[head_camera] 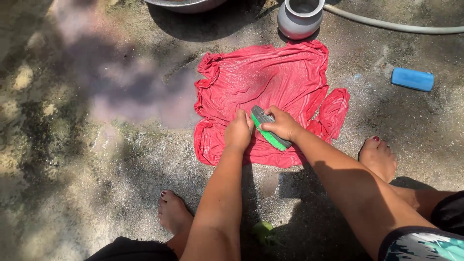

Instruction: Hand washing a red shirt on a concrete floor using a brush and soapy water.

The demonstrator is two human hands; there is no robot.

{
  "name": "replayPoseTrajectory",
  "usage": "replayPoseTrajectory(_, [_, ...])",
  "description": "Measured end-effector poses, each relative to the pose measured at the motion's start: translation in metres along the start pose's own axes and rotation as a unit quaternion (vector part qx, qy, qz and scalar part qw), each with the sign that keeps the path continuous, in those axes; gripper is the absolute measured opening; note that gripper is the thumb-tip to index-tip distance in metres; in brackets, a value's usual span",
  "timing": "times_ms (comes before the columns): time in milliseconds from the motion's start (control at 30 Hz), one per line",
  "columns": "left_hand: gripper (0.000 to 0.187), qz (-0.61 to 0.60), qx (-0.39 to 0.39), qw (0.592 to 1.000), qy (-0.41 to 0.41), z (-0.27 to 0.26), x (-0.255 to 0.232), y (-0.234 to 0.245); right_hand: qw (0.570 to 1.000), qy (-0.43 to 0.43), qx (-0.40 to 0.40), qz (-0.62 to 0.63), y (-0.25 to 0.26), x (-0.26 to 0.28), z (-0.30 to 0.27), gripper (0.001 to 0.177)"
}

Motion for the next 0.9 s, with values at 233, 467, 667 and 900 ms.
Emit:
replayPoseTrajectory(233, [0.055, 0.175, 0.127, 0.972, -0.095, 0.004, 0.024, -0.001, 0.950, -0.012, -0.034, -0.310, 0.033, 0.058, -0.043, 0.082])
replayPoseTrajectory(467, [0.020, 0.224, -0.056, 0.966, -0.116, 0.024, 0.027, -0.042, 0.909, -0.126, -0.133, -0.373, 0.079, 0.032, -0.061, 0.078])
replayPoseTrajectory(667, [0.026, 0.114, 0.112, 0.984, -0.076, 0.002, -0.049, -0.041, 0.882, -0.136, -0.199, -0.405, 0.107, 0.011, -0.066, 0.072])
replayPoseTrajectory(900, [0.048, 0.019, 0.194, 0.978, -0.078, -0.018, -0.090, -0.036, 0.871, -0.171, -0.217, -0.406, 0.127, -0.006, -0.070, 0.076])
Point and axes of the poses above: each hand's wrist, its own z-axis towards the middle knuckle, its own y-axis out of the back of the hand, x = y × z, the point moved 2 cm from there along z, towards the middle knuckle, and after that the axes turned 6 degrees about x, right-handed, at the moved point
